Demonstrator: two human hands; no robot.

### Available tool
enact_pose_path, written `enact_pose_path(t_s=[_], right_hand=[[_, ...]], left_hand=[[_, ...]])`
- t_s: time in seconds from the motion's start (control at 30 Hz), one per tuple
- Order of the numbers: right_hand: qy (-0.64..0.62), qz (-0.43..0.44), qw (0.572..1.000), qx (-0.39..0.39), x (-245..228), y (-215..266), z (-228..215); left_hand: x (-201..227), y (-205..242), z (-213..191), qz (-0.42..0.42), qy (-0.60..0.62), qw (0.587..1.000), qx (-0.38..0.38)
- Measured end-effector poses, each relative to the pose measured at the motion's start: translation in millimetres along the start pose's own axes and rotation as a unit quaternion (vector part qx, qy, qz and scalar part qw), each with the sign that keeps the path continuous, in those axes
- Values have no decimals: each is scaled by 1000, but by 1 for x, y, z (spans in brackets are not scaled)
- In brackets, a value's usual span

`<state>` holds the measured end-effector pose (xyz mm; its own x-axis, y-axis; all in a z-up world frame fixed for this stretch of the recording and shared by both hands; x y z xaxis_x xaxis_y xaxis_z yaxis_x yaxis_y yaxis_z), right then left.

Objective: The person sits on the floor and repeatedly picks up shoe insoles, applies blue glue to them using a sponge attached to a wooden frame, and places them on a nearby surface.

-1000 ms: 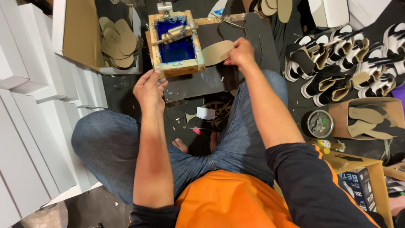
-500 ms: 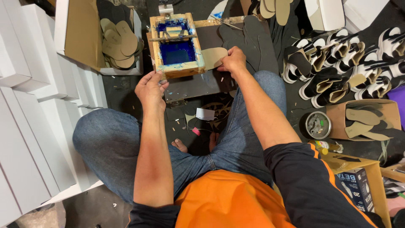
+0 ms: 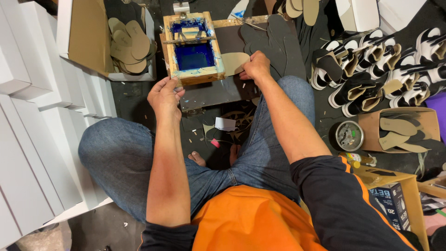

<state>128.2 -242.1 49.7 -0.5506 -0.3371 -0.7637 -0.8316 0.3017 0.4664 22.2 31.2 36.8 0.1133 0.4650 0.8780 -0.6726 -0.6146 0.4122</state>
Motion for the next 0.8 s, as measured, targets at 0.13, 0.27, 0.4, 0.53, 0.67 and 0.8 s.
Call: enact_pose_path(t_s=[0.13, 0.27, 0.4, 0.53, 0.67, 0.8], right_hand=[[5, 0, 1000, 4, -3, 5, -5], [20, 5, 1000, 3, -7, 12, -9], [61, 4, 998, -13, -9, 17, -12], [72, 8, 997, -22, -9, 19, -11], [87, 18, 996, -24, -8, 13, -15], [276, -36, 961, 10, -10, -9, -23]], left_hand=[[-3, -2, 0, 1, -5, 1000, -3], [0, 0, 0, 0, -11, 1000, -7], [1, 1, -1, -2, -15, 1000, -6], [-5, -3, -2, -3, -19, 1000, -6], [-4, -1, -2, -4, -32, 999, -4], [-4, 5, -1, -19, -80, 997, 8]])
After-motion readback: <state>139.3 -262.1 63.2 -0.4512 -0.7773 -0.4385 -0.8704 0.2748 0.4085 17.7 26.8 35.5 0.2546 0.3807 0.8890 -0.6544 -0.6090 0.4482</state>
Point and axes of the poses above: each hand's wrist, its own y-axis away from the middle knuckle, its own z-axis out of the palm, x = y × z, the point moved 3 cm from there along -y, towards the middle knuckle, and after that the axes turned 5 degrees about z, right-handed, at the moved point
